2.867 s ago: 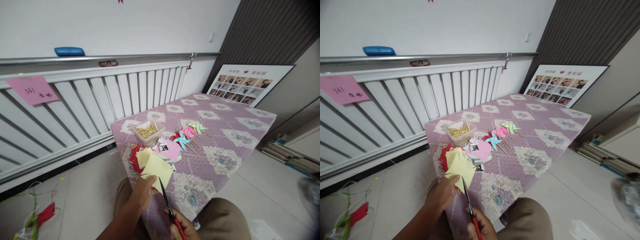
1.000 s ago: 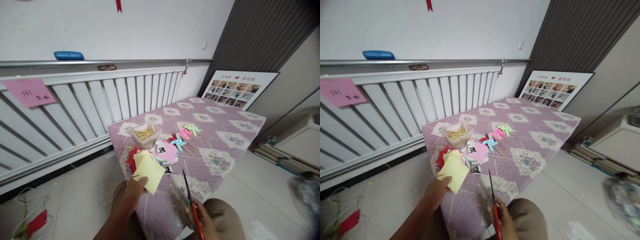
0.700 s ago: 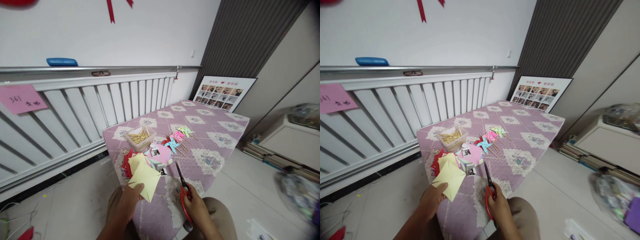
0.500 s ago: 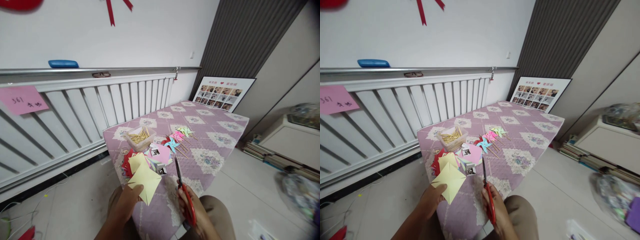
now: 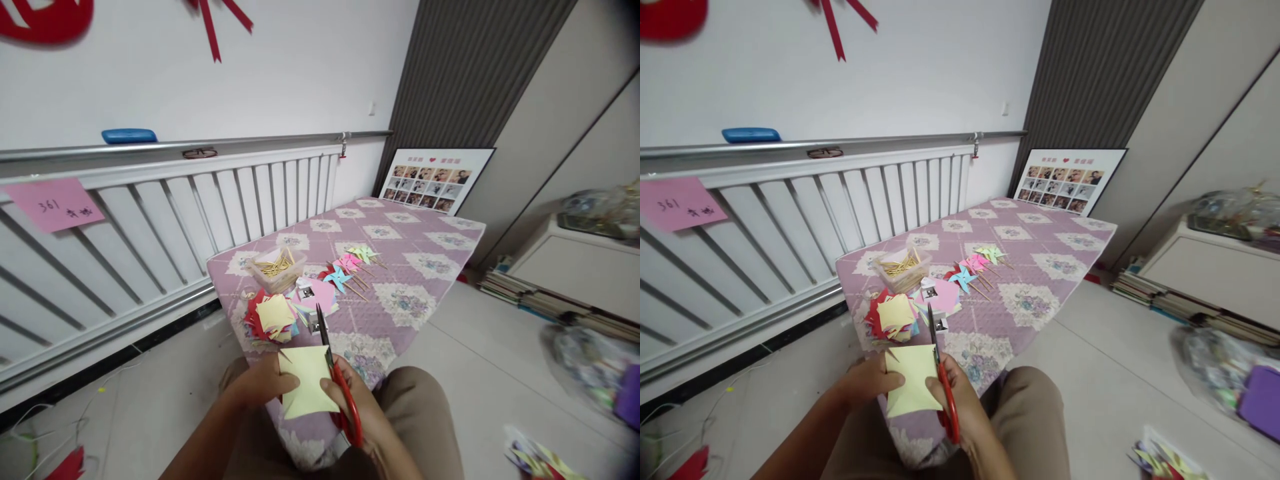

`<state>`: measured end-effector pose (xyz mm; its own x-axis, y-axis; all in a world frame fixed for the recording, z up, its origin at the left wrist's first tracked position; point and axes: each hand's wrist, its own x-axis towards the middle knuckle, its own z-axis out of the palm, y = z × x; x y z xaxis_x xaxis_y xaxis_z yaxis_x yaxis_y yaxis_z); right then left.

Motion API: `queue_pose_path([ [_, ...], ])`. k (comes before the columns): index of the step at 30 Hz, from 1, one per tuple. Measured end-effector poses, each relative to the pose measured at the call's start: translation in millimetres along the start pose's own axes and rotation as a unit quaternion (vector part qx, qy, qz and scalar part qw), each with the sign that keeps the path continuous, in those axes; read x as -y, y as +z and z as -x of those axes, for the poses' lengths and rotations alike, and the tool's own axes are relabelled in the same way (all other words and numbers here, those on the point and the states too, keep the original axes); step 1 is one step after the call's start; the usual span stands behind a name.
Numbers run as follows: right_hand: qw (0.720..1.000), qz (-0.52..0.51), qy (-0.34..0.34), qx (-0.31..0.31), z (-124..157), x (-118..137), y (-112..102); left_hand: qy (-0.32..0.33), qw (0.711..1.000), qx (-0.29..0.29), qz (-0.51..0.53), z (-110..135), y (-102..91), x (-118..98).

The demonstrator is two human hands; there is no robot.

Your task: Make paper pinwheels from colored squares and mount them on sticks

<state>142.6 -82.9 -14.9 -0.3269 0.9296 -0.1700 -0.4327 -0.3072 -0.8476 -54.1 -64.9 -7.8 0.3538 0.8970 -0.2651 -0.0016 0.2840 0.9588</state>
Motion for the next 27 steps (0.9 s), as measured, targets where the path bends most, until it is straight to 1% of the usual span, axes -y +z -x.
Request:
queue_pose_path([
  [1,1.0,-0.012,-0.005,-0.008,2.4,-5.2,0.4,-0.003,1.0,0.012,0.022,-0.1,3.4,4.6],
  [2,0.999,-0.025,-0.013,-0.022,4.6,-9.8,0.7,0.001,0.997,0.007,0.074,0.4,7.8,9.4],
  [4,0.996,-0.048,-0.036,-0.064,7.8,-16.1,2.0,0.026,0.979,-0.017,0.203,3.6,19.4,19.8],
  [6,0.99,-0.068,-0.059,-0.107,9.5,-18.8,4.1,0.03,0.961,-0.01,0.276,8.7,33.4,31.7],
  [7,0.987,-0.078,-0.069,-0.123,9.9,-19.3,5.3,0.033,0.954,0.0,0.298,11.3,40.7,38.0],
  [9,0.982,-0.098,-0.075,-0.144,10.0,-20.8,7.7,0.025,0.947,-0.003,0.321,15.6,54.9,49.8],
  [12,0.978,-0.112,-0.076,-0.159,8.5,-27.3,9.6,0.034,0.935,-0.059,0.348,16.4,71.1,61.0],
  [14,0.978,-0.101,-0.088,-0.159,6.2,-34.5,8.7,0.043,0.927,-0.096,0.359,12.5,76.5,62.3],
  [16,0.979,-0.071,-0.104,-0.161,2.6,-41.8,6.3,0.048,0.925,-0.118,0.358,5.8,78.1,60.0],
  [19,0.978,-0.003,-0.119,-0.173,-5.3,-48.9,1.5,0.036,0.925,-0.141,0.352,-7.3,76.8,56.1],
  [22,0.973,0.041,-0.13,-0.184,-14.4,-51.5,-4.5,0.023,0.924,-0.162,0.345,-21.1,72.4,58.5],
  [25,0.974,0.03,-0.124,-0.189,-19.9,-56.1,-14.4,0.03,0.928,-0.176,0.327,-34.3,63.4,67.4],
  [27,0.979,0.011,-0.102,-0.174,-18.7,-62.7,-23.8,0.024,0.932,-0.194,0.305,-42.1,55.2,74.0],
])
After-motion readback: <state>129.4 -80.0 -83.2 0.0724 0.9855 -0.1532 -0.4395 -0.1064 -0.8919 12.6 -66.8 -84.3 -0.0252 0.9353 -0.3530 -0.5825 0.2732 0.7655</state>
